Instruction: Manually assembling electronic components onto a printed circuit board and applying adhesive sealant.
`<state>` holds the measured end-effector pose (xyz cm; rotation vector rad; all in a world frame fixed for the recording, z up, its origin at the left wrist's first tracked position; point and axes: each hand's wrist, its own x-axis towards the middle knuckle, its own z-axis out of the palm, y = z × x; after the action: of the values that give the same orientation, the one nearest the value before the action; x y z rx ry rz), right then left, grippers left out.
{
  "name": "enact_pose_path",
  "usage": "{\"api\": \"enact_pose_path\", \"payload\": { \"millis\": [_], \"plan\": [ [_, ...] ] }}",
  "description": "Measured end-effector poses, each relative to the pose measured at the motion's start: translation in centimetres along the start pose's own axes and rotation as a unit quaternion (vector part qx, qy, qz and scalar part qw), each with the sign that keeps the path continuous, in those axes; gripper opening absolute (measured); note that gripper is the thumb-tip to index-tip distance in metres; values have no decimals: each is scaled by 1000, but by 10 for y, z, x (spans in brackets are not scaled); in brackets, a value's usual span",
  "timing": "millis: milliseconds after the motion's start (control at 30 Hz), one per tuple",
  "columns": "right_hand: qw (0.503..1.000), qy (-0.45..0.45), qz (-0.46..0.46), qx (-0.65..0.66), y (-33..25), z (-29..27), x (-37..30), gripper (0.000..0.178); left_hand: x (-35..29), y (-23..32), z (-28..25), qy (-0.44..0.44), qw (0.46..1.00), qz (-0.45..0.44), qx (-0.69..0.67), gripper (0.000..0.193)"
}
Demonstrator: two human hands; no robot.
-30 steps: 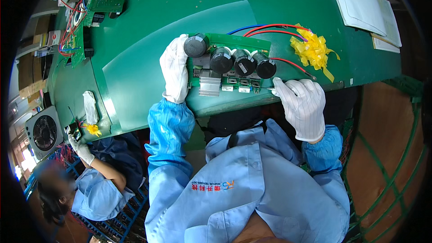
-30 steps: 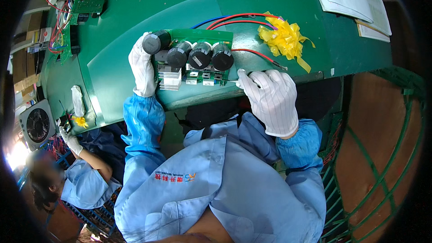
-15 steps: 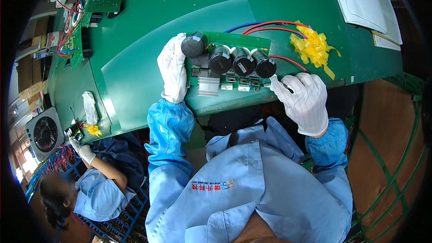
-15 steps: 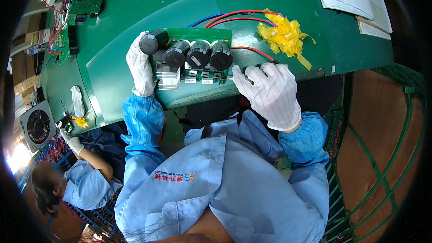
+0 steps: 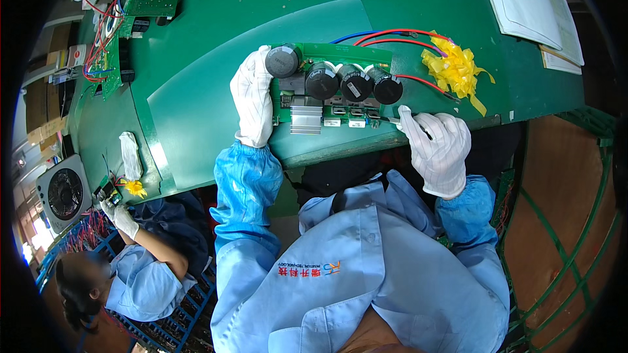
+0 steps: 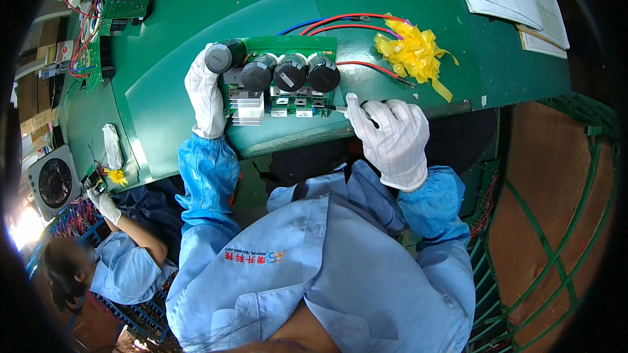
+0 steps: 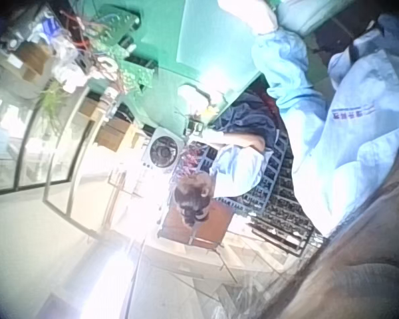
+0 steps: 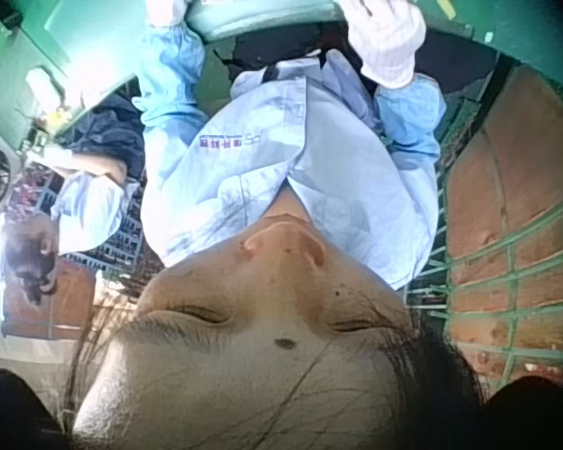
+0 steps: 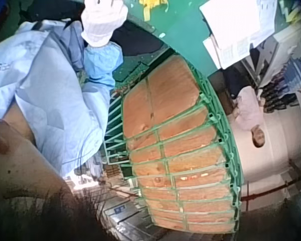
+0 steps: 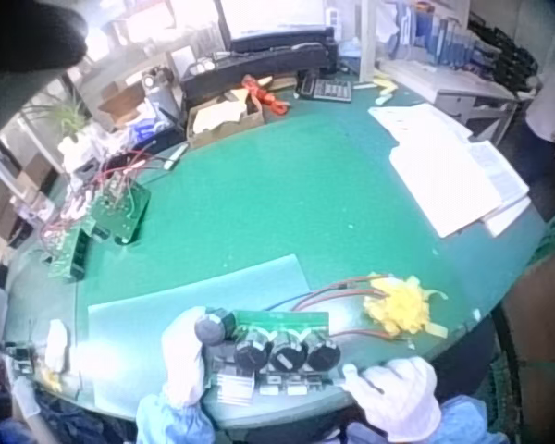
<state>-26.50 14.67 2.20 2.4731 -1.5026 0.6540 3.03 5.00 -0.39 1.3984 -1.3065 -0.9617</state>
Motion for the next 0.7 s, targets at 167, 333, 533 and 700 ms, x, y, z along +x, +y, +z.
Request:
{"api": "enact_pose_path", "payload": {
  "millis": [167,333,533,700],
  "plan": [
    [1000,-5,-15,24,6,0,2,42,0,-2,-1,2,1000,-5,7,36],
    [997,-25,-18,64,9,-3,11,40,0,-9,-2,4,1000,19,14,35],
    [995,-46,-71,58,21,-10,25,35,-3,-1,0,9,1000,22,11,34],
    [990,-74,-107,52,25,-15,33,38,-3,-2,-1,1,1000,-11,-21,41]
  ]
}}
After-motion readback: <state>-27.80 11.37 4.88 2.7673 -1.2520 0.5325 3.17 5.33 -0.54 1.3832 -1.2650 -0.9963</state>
